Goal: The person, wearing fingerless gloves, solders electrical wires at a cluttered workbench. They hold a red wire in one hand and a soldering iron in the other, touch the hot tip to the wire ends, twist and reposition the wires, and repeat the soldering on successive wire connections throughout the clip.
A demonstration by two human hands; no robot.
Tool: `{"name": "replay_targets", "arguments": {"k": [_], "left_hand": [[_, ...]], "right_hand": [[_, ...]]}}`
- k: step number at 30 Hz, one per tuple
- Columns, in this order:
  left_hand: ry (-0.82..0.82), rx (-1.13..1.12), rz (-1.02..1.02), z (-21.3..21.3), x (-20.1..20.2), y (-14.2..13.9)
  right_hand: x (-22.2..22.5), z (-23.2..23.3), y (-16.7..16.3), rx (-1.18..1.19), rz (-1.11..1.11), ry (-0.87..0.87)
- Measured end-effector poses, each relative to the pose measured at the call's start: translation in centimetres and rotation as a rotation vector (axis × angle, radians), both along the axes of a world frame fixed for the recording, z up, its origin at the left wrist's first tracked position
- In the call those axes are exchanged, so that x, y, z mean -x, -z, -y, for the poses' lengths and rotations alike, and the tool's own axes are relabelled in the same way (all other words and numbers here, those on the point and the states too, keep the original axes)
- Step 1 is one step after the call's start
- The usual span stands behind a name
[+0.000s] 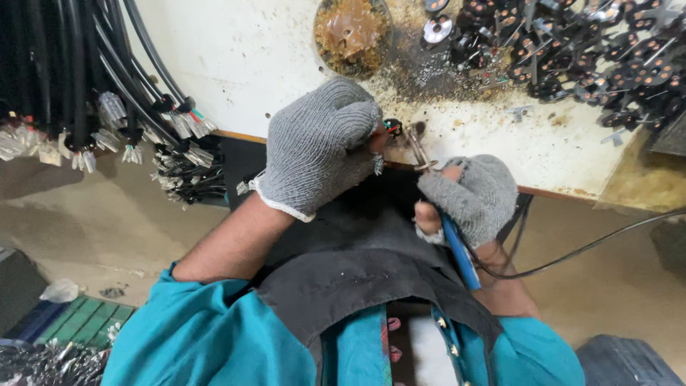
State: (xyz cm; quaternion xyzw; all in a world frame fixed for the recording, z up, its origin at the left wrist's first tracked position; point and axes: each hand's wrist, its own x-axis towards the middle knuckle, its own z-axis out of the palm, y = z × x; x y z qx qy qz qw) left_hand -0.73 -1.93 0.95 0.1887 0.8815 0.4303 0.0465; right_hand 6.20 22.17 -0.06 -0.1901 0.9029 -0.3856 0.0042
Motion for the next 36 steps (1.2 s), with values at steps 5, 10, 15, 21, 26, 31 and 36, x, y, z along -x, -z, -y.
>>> {"name": "replay_targets", "arguments": {"k": [5, 10, 15, 21, 26, 31, 36], "left_hand": [[0.003, -0.011, -0.004, 0.1, -0.1, 0.1], [0.007, 0.011, -0.021, 0.2, 0.0, 0.1], [0.008, 0.009, 0.003, 0.3, -0.2, 0.4], [0.013, 0.000, 0.016, 0.2, -0.2, 0.5], [0.004, -0.009, 0.018, 0.2, -0.2, 0.5], [0.008, -0.012, -0.007, 0.2, -0.1, 0.6], [0.002, 0.004, -0.004, 0.0, -0.2, 0.4]], "right_hand": [[-0.7, -0.5, 1.3, -0.092, -0.042, -0.066], [-0.7, -0.7, 1.8, -0.180, -0.016, -0.101], [-0.7, -0.6, 2.6, -0.254, -0.050, -0.182], [-0.7, -0.5, 2.3, -0.219, -0.069, -0.229], [-0.5, -0.2, 2.1, -0.362, -0.051, -0.220], [-0.4, -0.2, 2.2, -0.251, -0.084, -0.188], [-0.1, -0.7, 1.0, 0.026, -0.045, -0.115]]}}
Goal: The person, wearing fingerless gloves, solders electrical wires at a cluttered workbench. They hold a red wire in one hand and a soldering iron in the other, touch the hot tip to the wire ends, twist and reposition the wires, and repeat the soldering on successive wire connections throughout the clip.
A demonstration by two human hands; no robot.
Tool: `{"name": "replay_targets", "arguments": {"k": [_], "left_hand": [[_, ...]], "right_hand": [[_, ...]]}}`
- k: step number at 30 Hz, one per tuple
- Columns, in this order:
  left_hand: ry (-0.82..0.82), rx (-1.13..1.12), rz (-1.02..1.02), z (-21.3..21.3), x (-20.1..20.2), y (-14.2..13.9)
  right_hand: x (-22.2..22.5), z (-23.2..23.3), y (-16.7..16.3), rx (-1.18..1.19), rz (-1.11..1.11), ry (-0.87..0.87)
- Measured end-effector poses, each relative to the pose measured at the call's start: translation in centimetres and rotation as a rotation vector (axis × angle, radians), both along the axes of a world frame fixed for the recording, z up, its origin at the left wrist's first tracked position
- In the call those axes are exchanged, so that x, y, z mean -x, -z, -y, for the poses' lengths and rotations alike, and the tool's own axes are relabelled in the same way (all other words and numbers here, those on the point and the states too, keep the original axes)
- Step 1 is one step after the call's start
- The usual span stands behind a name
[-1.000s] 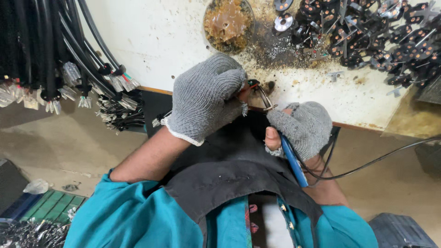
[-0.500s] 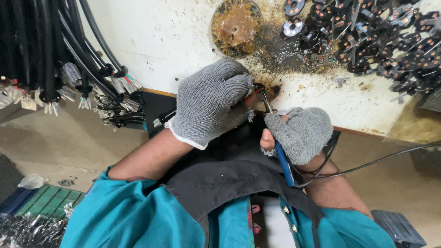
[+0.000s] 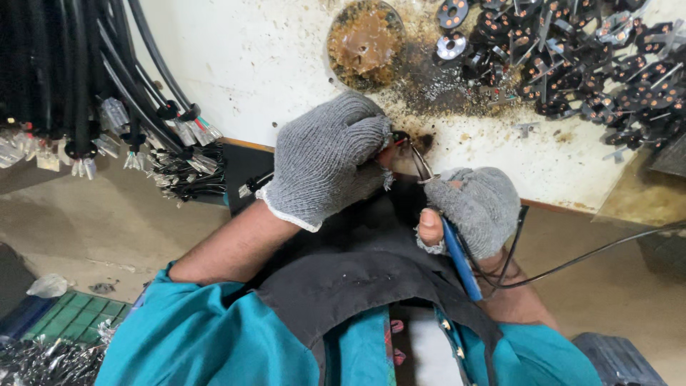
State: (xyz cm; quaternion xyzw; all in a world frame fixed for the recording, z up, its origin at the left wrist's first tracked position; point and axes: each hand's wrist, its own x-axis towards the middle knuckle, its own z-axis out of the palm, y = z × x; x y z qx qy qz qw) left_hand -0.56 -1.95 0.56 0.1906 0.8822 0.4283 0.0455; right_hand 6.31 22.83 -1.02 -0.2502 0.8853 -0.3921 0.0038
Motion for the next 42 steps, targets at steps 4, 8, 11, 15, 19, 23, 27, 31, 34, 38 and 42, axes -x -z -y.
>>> {"name": "replay_targets", "arguments": {"k": [4, 8, 11, 15, 19, 23, 27, 31, 34, 38, 42], "left_hand": [[0.002, 0.000, 0.002, -0.1, 0.1, -0.1], [0.006, 0.012, 0.009, 0.1, 0.1, -0.1], [0.004, 0.004, 0.033, 0.2, 0.0, 0.0], [0.004, -0.001, 0.034, 0.1, -0.1, 0.1], [0.001, -0.017, 0.015, 0.0, 0.0, 0.2], [-0.008, -0.024, -0.005, 0.0, -0.1, 0.2], [0.003, -0.028, -0.026, 0.1, -0.1, 0.2], [0.007, 0.012, -0.020, 0.1, 0.0, 0.1], [0.010, 0.022, -0.012, 0.0, 0.0, 0.0], [-0.003, 0.000, 0.000, 0.0, 0.1, 0.0], [0.013, 0.018, 0.006, 0.1, 0.1, 0.0]], "right_hand": [[0.3, 0.3, -0.8, -0.015, -0.027, 0.020], [0.4, 0.5, -0.7, -0.010, -0.012, 0.010], [0.0, 0.3, -0.2, -0.023, 0.029, -0.007], [-0.8, 0.0, 0.9, -0.062, 0.116, -0.036], [-1.1, -0.1, 2.1, 0.082, 0.505, 0.030], [-0.9, -0.1, 2.1, -0.176, -0.075, -0.127], [-0.7, 0.1, 1.5, -0.181, -0.099, -0.074], [-0.5, -0.4, 0.9, -0.091, -0.095, -0.039], [-0.5, -0.7, 0.5, -0.108, -0.007, -0.046], [-0.1, -0.1, 0.3, -0.112, -0.026, -0.057], [-0.2, -0.2, 0.2, -0.104, -0.068, -0.035]]}}
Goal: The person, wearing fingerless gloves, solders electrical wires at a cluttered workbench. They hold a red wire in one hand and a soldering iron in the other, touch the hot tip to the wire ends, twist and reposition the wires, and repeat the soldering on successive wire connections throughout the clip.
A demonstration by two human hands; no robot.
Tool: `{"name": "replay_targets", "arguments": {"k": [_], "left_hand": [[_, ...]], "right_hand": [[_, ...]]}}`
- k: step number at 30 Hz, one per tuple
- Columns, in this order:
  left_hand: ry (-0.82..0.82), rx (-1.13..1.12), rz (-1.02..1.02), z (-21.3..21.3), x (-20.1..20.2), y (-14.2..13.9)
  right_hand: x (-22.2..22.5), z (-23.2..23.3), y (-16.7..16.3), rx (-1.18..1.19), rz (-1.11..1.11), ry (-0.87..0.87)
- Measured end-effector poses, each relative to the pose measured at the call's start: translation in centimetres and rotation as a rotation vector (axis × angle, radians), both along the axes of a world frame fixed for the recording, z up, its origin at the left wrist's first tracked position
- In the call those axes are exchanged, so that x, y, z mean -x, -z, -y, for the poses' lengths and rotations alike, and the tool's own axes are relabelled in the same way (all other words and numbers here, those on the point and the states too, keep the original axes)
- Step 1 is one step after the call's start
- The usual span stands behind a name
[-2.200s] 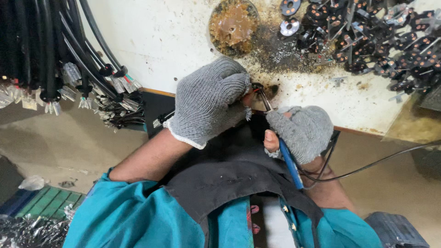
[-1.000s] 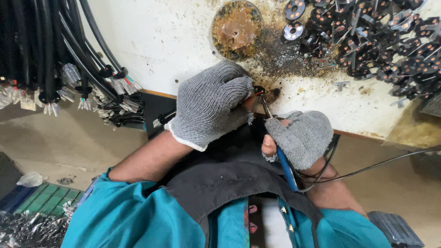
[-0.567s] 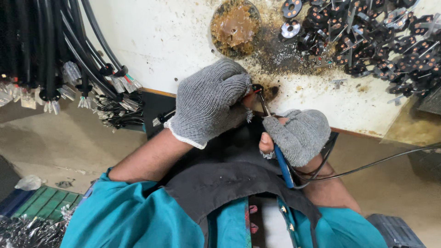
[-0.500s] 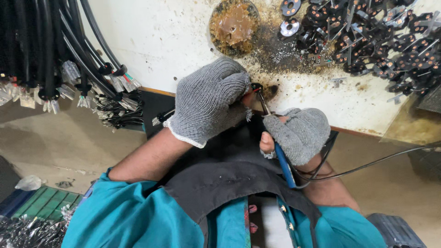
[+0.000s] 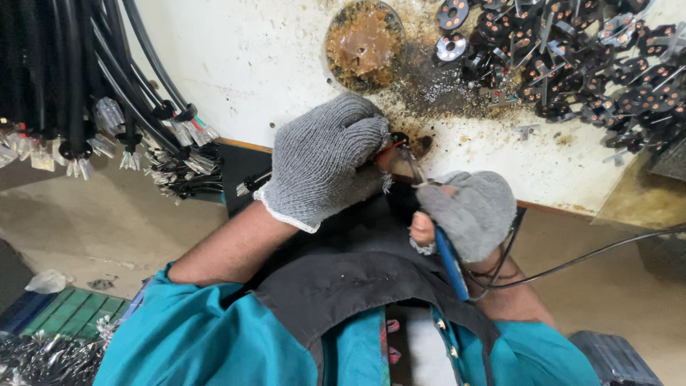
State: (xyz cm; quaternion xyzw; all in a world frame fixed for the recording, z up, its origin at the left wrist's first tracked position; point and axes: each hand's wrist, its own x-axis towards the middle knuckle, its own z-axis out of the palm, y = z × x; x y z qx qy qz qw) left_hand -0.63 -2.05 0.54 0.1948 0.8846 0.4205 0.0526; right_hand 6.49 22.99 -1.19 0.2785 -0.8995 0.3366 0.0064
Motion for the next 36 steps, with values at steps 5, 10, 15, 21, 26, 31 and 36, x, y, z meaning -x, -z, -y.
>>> {"name": "replay_targets", "arguments": {"k": [5, 10, 15, 21, 26, 31, 36], "left_hand": [[0.001, -0.025, -0.034, -0.1, 0.0, 0.0], [0.002, -0.015, -0.055, -0.2, 0.2, 0.0], [-0.010, -0.019, -0.042, -0.1, 0.1, 0.1], [-0.024, -0.019, -0.080, -0.2, 0.0, 0.4], [-0.037, -0.031, -0.118, -0.2, -0.1, 0.6], [-0.024, -0.024, -0.094, -0.2, -0.1, 0.5], [-0.018, -0.023, -0.090, -0.1, 0.0, 0.4]], "right_hand": [[-2.1, -1.5, 0.8, 0.258, 0.141, 0.293], [0.1, -3.6, 1.0, 0.596, 0.235, 0.542], [6.5, -6.1, -2.9, 0.013, 0.246, 0.369], [7.3, -3.4, -0.1, 0.129, -0.111, 0.425], [7.0, -4.6, 2.6, -0.045, -0.038, 0.574], [7.5, -4.4, 2.8, -0.039, -0.158, 0.491], [4.8, -2.0, -0.2, 0.068, -0.132, 0.511]]}}
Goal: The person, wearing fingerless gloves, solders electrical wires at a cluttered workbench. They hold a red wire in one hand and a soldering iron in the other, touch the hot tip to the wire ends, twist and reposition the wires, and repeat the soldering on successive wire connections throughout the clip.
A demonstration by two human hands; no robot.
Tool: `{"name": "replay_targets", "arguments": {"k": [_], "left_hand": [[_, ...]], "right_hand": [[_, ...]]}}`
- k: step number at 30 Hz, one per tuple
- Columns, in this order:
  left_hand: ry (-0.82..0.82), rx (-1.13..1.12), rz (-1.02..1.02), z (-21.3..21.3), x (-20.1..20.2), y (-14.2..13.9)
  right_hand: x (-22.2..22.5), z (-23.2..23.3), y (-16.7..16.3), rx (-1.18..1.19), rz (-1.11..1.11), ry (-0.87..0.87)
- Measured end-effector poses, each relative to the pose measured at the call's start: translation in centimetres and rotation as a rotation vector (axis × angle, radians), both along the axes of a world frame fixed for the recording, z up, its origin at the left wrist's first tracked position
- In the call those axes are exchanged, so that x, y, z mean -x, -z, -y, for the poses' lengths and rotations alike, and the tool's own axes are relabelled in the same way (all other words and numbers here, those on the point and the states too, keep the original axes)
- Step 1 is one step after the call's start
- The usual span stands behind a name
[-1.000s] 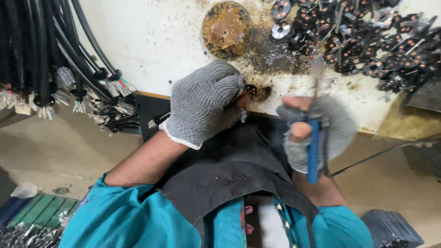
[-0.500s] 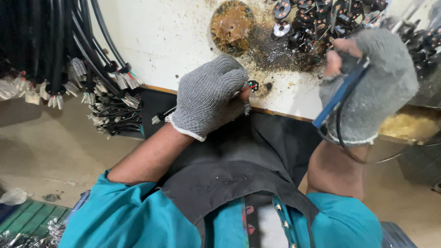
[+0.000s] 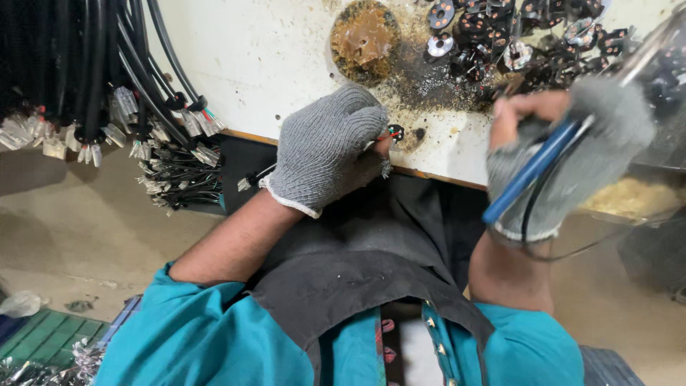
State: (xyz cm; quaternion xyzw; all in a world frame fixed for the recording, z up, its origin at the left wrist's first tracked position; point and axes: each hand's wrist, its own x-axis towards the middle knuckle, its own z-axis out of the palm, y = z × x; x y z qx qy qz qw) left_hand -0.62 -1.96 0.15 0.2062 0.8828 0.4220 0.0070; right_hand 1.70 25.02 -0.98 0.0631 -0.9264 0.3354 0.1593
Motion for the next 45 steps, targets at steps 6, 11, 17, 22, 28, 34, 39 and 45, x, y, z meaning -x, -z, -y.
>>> {"name": "replay_targets", "arguments": {"k": [6, 11, 17, 22, 28, 34, 39, 45], "left_hand": [[0.008, 0.010, -0.006, 0.0, 0.0, 0.2], [0.009, 0.024, 0.027, -0.1, -0.1, 0.3], [0.023, 0.015, 0.005, 0.1, -0.1, 0.3], [0.020, 0.045, 0.022, 0.0, -0.3, 0.6], [0.049, 0.031, 0.009, 0.2, -0.2, 0.4], [0.047, 0.047, 0.025, 0.1, -0.1, 0.3], [0.054, 0.010, 0.016, 0.3, -0.1, 0.3], [0.052, 0.057, 0.047, 0.0, -0.2, 0.2]], "right_hand": [[-3.3, 4.6, -3.0, 0.353, 0.294, 0.013], [-2.1, 4.8, -2.8, 0.025, 0.266, -0.057], [-1.8, 5.8, -3.5, -0.040, 0.335, -0.136], [0.3, 7.0, -3.1, -0.068, 0.128, -0.079], [-0.2, 7.2, -3.8, 0.003, 0.128, -0.115], [-0.4, 6.8, -3.9, -0.161, 0.226, -0.148], [-0.2, 5.7, -3.6, -0.315, 0.203, -0.232], [-0.2, 6.1, -4.4, -0.331, 0.054, -0.458]]}}
